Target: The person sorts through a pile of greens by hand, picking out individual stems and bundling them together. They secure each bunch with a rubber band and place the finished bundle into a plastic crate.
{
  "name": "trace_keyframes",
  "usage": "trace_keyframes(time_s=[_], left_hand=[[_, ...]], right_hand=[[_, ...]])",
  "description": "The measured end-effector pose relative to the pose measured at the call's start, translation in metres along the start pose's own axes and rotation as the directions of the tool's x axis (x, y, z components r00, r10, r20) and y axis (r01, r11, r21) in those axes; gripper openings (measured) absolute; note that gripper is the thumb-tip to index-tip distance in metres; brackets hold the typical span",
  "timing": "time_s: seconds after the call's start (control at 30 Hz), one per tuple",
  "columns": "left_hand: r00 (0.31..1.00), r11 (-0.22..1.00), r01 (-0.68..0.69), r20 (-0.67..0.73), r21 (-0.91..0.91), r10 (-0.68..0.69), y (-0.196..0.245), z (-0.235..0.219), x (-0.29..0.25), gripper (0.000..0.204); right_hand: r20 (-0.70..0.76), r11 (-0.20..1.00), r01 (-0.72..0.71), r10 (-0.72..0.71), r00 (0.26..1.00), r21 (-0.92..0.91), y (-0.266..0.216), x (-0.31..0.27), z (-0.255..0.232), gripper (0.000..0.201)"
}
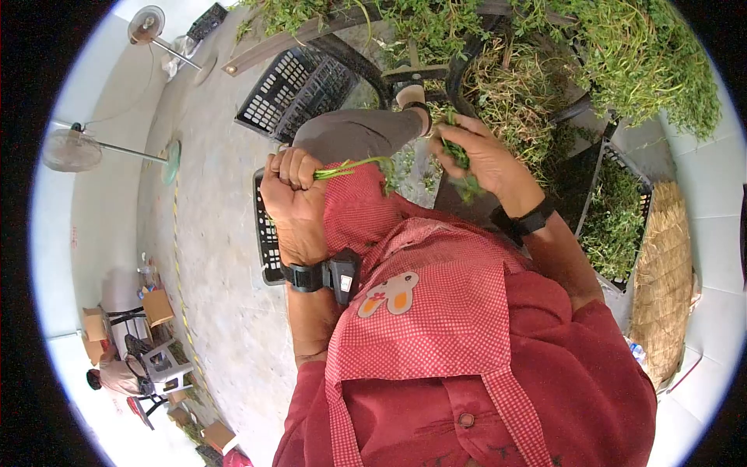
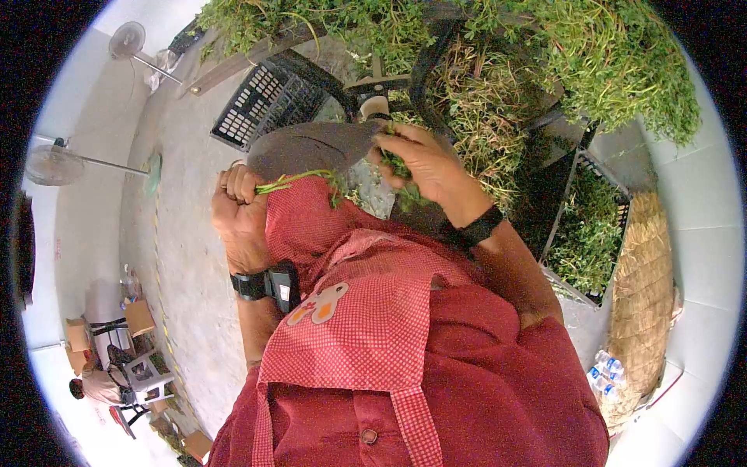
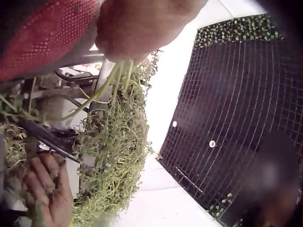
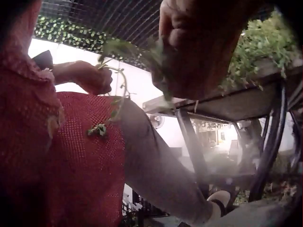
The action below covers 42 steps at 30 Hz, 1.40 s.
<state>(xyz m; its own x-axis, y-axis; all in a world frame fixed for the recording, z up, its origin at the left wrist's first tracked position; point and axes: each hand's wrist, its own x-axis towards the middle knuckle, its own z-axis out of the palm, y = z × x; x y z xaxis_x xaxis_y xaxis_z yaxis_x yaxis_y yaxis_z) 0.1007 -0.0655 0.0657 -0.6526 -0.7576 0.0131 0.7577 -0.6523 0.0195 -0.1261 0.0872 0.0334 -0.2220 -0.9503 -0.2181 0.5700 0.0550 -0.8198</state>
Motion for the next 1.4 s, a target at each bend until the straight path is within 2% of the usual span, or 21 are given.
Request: trace_keyframes(time_s=[0.03, 0.1, 0.13, 0.17, 0.2, 0.33, 0.4, 0.43, 0.5, 0.53, 0.6, 0.63, 0.67, 0.77, 0.8, 0.83, 0.87, 0.93, 1.17, 1.33, 1.4], left_hand=[[0.999, 1.000, 0.001, -0.038, -0.015, -0.001, -0.003, 0.002, 0.000, 0.038], [0.997, 1.000, 0.000, -0.080, -0.030, -0.003, -0.004, 0.002, -0.001, 0.039], [0.996, 1.000, -0.001, -0.089, -0.024, -0.002, -0.005, 0.002, -0.001, 0.039], [0.995, 1.000, 0.000, -0.095, -0.018, -0.001, -0.006, 0.002, -0.001, 0.039], [0.996, 1.000, 0.001, -0.092, -0.019, -0.003, -0.007, 0.003, -0.001, 0.039], [0.996, 0.998, 0.031, -0.085, -0.051, -0.035, -0.011, 0.002, -0.001, 0.040], [0.997, 0.998, 0.042, -0.065, -0.051, -0.045, -0.014, 0.000, -0.001, 0.040], [0.995, 0.997, 0.063, -0.076, -0.042, -0.067, -0.016, 0.001, -0.002, 0.040], [0.992, 0.996, 0.085, -0.089, -0.034, -0.088, -0.017, 0.004, -0.003, 0.040], [0.994, 0.996, 0.084, -0.069, -0.042, -0.087, -0.015, 0.005, -0.004, 0.041], [0.996, 0.995, 0.081, -0.044, -0.050, -0.083, -0.012, 0.010, -0.003, 0.041], [0.996, 0.997, 0.064, -0.051, -0.044, -0.066, -0.011, 0.012, -0.003, 0.041], [0.997, 0.998, 0.048, -0.064, -0.037, -0.051, -0.009, 0.012, -0.005, 0.042], [0.999, 0.999, 0.029, -0.044, -0.036, -0.030, -0.007, 0.007, -0.005, 0.042], [0.999, 0.999, 0.029, -0.041, -0.036, -0.030, -0.007, 0.008, -0.005, 0.042], [0.999, 0.998, 0.039, -0.032, -0.048, -0.040, -0.006, 0.008, -0.006, 0.043], [0.998, 0.997, 0.048, -0.024, -0.059, -0.049, -0.005, 0.009, -0.007, 0.044], [0.999, 0.997, 0.045, -0.017, -0.059, -0.046, -0.002, 0.008, -0.007, 0.044], [0.999, 0.999, 0.008, -0.039, -0.044, -0.010, 0.001, 0.009, -0.008, 0.044], [0.999, 0.999, -0.038, -0.037, -0.036, 0.036, 0.009, 0.005, -0.005, 0.043], [0.998, 0.998, -0.058, -0.037, -0.035, 0.057, 0.014, 0.004, -0.004, 0.042]], right_hand=[[0.001, 1.000, -0.002, 0.002, 1.000, 0.003, 0.001, 0.002, 0.003, 0.020], [0.074, 0.968, 0.066, -0.049, 0.996, -0.241, 0.002, 0.008, 0.008, 0.020], [0.073, 0.969, 0.065, -0.049, 0.996, -0.240, 0.003, 0.010, 0.013, 0.020], [0.164, 0.816, 0.347, -0.305, 0.938, -0.463, 0.005, 0.013, 0.020, 0.022], [0.311, 0.537, 0.574, -0.503, 0.806, -0.619, 0.005, 0.016, 0.025, 0.024], [0.234, 0.539, 0.499, -0.485, 0.842, -0.678, 0.018, 0.028, 0.038, 0.024], [0.283, 0.712, 0.380, -0.258, 0.924, -0.590, 0.016, 0.023, 0.047, 0.017], [0.281, 0.714, 0.377, -0.257, 0.925, -0.590, 0.017, 0.022, 0.049, 0.017], [-0.018, 0.802, 0.185, -0.236, 0.971, -0.568, 0.019, 0.022, 0.052, 0.017], [-0.019, 0.803, 0.184, -0.235, 0.972, -0.568, 0.021, 0.024, 0.044, 0.017], [-0.123, 0.993, 0.076, -0.087, 0.989, -0.091, 0.020, 0.030, 0.023, 0.016], [-0.075, 0.997, 0.060, -0.064, 0.995, -0.045, 0.021, 0.030, 0.019, 0.018], [-0.075, 0.997, 0.058, -0.061, 0.995, -0.046, 0.024, 0.028, 0.014, 0.018], [0.022, 0.964, 0.031, -0.026, 0.999, -0.265, 0.024, 0.027, 0.011, 0.026], [0.119, 0.821, 0.281, -0.256, 0.959, -0.497, 0.028, 0.031, 0.015, 0.026], [0.267, 0.568, 0.492, -0.435, 0.860, -0.660, 0.031, 0.034, 0.017, 0.027], [0.268, 0.568, 0.494, -0.436, 0.859, -0.658, 0.033, 0.034, 0.017, 0.027], [0.279, 0.701, 0.358, -0.231, 0.932, -0.617, 0.026, 0.025, 0.029, 0.031], [0.325, 0.706, 0.359, -0.190, 0.926, -0.610, 0.027, 0.025, 0.032, 0.025], [0.361, 0.609, 0.366, -0.138, 0.923, -0.703, 0.030, 0.025, 0.021, 0.023], [0.351, 0.648, 0.359, -0.148, 0.924, -0.672, 0.029, 0.021, 0.023, 0.023]])
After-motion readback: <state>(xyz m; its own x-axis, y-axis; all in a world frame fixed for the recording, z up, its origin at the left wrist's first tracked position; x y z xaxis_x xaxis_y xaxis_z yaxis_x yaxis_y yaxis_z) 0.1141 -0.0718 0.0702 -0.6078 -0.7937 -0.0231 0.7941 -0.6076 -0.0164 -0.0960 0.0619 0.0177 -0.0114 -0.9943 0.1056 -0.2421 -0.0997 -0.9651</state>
